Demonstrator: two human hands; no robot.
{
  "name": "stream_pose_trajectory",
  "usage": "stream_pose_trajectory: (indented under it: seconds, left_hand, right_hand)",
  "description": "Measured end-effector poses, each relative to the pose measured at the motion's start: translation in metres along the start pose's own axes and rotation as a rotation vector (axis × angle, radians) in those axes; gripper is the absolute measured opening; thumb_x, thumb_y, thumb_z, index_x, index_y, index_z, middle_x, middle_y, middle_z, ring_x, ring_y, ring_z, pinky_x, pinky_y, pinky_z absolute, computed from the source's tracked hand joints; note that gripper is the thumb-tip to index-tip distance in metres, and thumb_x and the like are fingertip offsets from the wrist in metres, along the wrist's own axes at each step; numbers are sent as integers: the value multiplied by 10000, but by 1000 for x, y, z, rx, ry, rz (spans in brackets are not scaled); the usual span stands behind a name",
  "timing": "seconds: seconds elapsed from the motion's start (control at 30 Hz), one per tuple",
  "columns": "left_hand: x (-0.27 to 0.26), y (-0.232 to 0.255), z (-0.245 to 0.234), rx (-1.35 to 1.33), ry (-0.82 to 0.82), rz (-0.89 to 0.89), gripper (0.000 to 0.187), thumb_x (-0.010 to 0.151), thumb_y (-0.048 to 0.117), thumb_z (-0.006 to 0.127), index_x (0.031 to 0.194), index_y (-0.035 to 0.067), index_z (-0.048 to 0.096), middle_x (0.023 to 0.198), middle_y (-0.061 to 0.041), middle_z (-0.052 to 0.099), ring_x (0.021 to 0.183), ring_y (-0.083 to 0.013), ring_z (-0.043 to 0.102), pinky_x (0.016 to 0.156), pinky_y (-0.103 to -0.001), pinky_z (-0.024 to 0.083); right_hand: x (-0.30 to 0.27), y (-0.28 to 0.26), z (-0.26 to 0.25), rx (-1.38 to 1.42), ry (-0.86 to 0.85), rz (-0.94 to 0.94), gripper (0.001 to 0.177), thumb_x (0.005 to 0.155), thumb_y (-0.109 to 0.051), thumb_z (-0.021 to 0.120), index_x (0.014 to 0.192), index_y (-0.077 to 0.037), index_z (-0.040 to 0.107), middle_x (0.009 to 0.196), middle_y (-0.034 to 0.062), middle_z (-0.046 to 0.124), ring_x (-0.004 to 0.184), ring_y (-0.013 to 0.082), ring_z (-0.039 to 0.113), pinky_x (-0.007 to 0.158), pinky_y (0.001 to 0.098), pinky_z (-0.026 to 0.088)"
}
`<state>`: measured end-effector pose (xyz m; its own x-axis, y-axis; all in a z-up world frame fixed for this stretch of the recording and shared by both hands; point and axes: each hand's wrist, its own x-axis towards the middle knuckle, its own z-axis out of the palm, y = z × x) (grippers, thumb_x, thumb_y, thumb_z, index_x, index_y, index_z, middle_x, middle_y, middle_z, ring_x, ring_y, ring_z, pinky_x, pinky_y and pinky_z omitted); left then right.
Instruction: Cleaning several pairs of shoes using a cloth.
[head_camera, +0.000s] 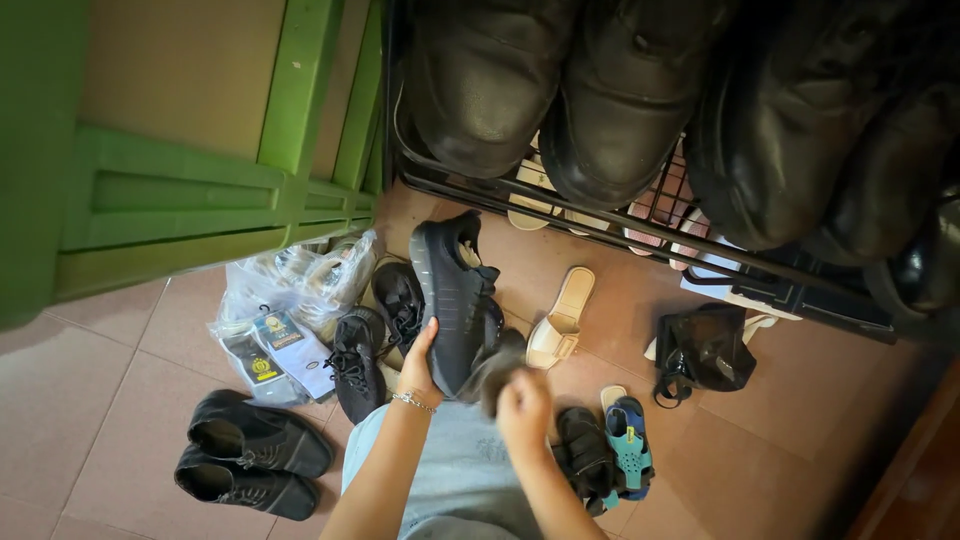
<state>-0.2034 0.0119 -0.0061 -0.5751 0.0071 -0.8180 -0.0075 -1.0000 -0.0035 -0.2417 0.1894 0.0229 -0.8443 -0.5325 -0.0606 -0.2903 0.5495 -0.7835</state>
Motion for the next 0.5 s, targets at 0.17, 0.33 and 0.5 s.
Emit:
stream_pose_trajectory:
  seconds: [0.17,0.33,0.5]
  left_hand:
    - [39,-35,-52,-22,-4,-9,457,986,471,716,1202,73,657,1123,-110,717,1039,-299,678,946,-449,530]
    - [-11,2,17,-151,-77,-6,527,890,485,642,1241,95,685,1187,-123,739,1062,-318,689,973,-472,532]
    - [2,-6,9,-49,-3,-78,559,908,467,617,1331,102,643,1294,-126,701,1156,-315,677,1035,-473,511]
  right_hand:
    - [59,-100,-42,22,92,-86,379,827,2,632,1178,-121,703,1202,182,638,1177,401,591,1013,453,472]
    - [-13,26,-9,330,26,274,288,856,-79,646,1135,-147,661,1163,95,657,1128,265,646,964,358,520]
    - [-2,29,-7,1110,27,917,494,911,-251,695,1373,-184,535,1212,12,658,1101,158,644,941,333,518]
